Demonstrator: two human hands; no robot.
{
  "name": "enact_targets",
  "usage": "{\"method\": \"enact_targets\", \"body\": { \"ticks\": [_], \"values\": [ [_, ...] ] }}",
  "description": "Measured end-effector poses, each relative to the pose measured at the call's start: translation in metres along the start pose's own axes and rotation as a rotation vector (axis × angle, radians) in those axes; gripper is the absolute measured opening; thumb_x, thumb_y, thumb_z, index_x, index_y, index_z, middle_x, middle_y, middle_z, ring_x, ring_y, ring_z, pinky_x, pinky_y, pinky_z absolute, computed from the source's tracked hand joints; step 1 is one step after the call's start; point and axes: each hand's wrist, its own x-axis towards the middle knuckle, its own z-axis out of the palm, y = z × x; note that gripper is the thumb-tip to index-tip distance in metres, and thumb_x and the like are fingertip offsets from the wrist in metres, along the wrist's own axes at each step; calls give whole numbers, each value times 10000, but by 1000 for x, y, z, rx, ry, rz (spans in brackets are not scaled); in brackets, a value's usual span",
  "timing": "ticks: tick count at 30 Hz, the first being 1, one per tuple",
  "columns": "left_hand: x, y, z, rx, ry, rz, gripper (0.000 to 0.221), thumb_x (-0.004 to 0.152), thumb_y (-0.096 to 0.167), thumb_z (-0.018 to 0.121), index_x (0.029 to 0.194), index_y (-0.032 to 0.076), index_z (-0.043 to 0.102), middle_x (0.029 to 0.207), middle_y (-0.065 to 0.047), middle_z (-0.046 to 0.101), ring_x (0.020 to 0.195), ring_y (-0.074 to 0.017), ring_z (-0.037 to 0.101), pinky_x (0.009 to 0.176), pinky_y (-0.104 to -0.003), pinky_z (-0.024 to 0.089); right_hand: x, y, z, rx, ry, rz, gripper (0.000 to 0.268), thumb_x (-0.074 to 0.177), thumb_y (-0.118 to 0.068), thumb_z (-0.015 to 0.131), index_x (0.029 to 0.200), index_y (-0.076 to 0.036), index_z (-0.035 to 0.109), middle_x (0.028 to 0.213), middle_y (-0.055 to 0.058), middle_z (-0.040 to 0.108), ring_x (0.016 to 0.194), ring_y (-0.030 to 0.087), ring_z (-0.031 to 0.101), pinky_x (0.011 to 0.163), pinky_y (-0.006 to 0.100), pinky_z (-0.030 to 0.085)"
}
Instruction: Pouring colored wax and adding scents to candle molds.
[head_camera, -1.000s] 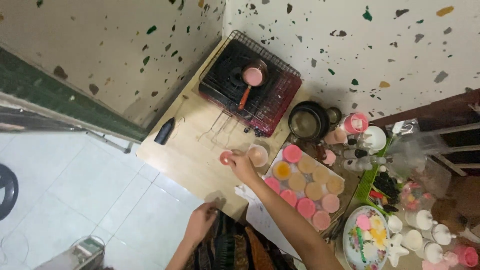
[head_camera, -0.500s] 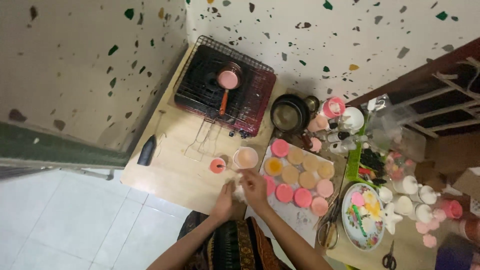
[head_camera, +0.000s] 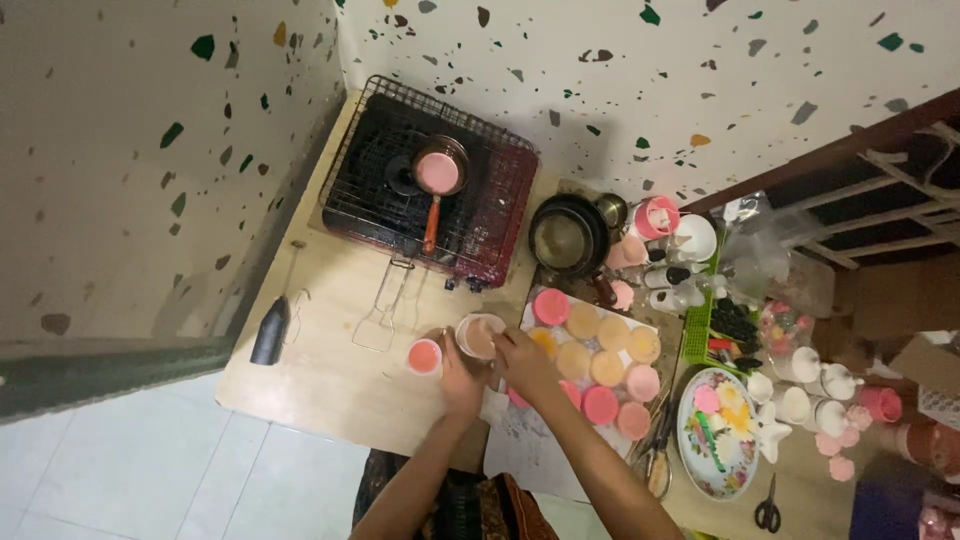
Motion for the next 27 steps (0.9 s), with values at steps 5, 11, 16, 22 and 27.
{"method": "enact_targets", "body": {
  "ticks": [5,11,16,22,27],
  "values": [
    [15,12,4,-67,-4,-44,908,835,253,781,1584,58,306,1535,-206,486,1378,-407,513,1079,-439,460,5,-7,1,63,-20,25,302,818,-98,653,1108,-104,735,1067,132,691,936,354,694,798,433,578],
    [20,11,11,64,67,-46,806,778,331,820,1445,95,433,1347,-175,624,1236,-388,601,970,-462,512,4,-2,1,90,1,98,225,868,-122,659,1073,-73,737,1049,137,696,917,353,688,796,435,563],
    [19,30,3,24,85,37,793,698,303,864,1356,66,490,1255,-182,651,1147,-401,633,909,-467,532,5,-20,-33,99,-35,138,219,885,-118,645,1076,-65,737,1017,136,683,898,349,686,774,428,558],
    [-7,70,-6,-63,38,220,707,781,259,884,1366,73,533,1239,-172,652,1148,-376,647,933,-436,556,-26,-55,-105,54,54,119,193,870,-92,657,1040,-49,738,1002,131,685,875,345,689,740,421,559],
    [-23,101,-17,-41,-183,295,879,632,252,921,1363,20,492,1290,-193,615,1162,-395,619,890,-438,546,-62,-67,-142,91,77,171,180,872,-67,669,1040,-36,725,984,131,677,859,329,692,725,411,565]
  ]
}}
